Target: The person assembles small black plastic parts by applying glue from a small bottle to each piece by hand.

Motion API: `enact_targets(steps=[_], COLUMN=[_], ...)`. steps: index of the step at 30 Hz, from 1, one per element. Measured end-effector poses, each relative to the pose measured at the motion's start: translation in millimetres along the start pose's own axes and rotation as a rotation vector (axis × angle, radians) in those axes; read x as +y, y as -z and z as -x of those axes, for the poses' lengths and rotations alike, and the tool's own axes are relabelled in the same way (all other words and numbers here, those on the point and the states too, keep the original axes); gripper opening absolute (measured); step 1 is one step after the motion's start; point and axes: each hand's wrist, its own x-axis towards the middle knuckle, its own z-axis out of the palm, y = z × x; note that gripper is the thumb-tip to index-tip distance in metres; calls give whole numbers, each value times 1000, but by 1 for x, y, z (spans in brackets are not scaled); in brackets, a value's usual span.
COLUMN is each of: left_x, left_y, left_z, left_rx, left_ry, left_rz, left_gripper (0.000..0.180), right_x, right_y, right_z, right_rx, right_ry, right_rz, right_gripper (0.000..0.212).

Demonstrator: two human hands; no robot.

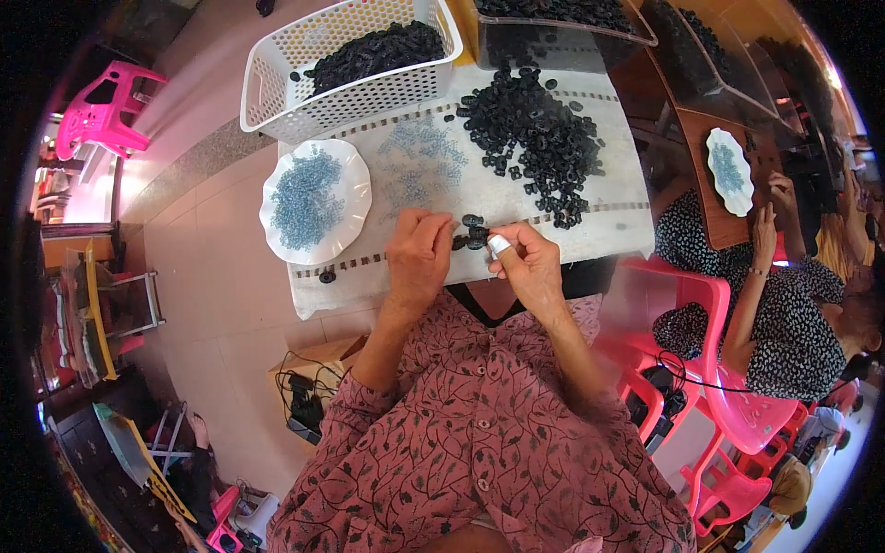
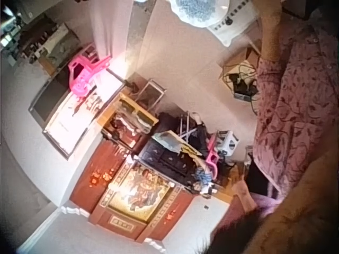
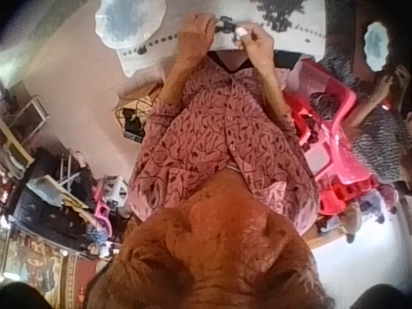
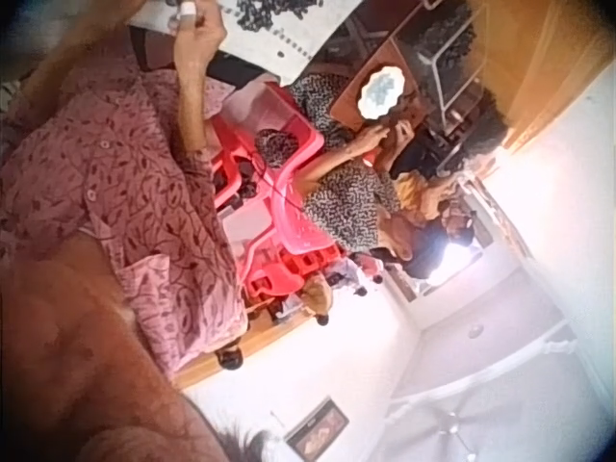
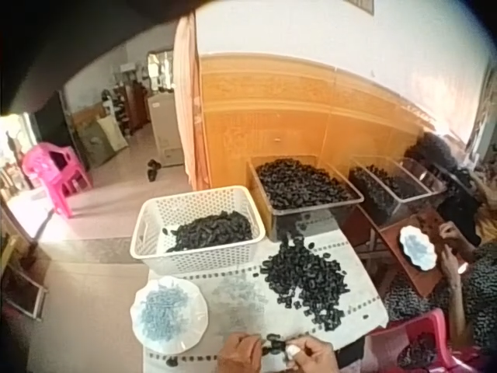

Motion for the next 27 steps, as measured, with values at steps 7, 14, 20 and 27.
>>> enact_targets(steps=[7, 14, 20, 27], left_x=[-11, -13, -9, -9], left_y=[-14, -19, -18, -11], left_z=[-19, -20, -18, -14], left_rx=[-150, -179, -82, -13], left_ry=[8, -8, -20, -8], left_rz=[-283, -347, -204, -38], left_gripper=[6, 6, 4, 11], right_x=[-6, -14, -22, -29], right_y=[-6, 2, 12, 7], right_z=[-1, -18, -62, -86], right_rx=[16, 118, 280, 194], right_ry=[74, 374, 632, 577], right_rz=[111, 406, 799, 1028], right_gripper=[6, 7, 24, 34])
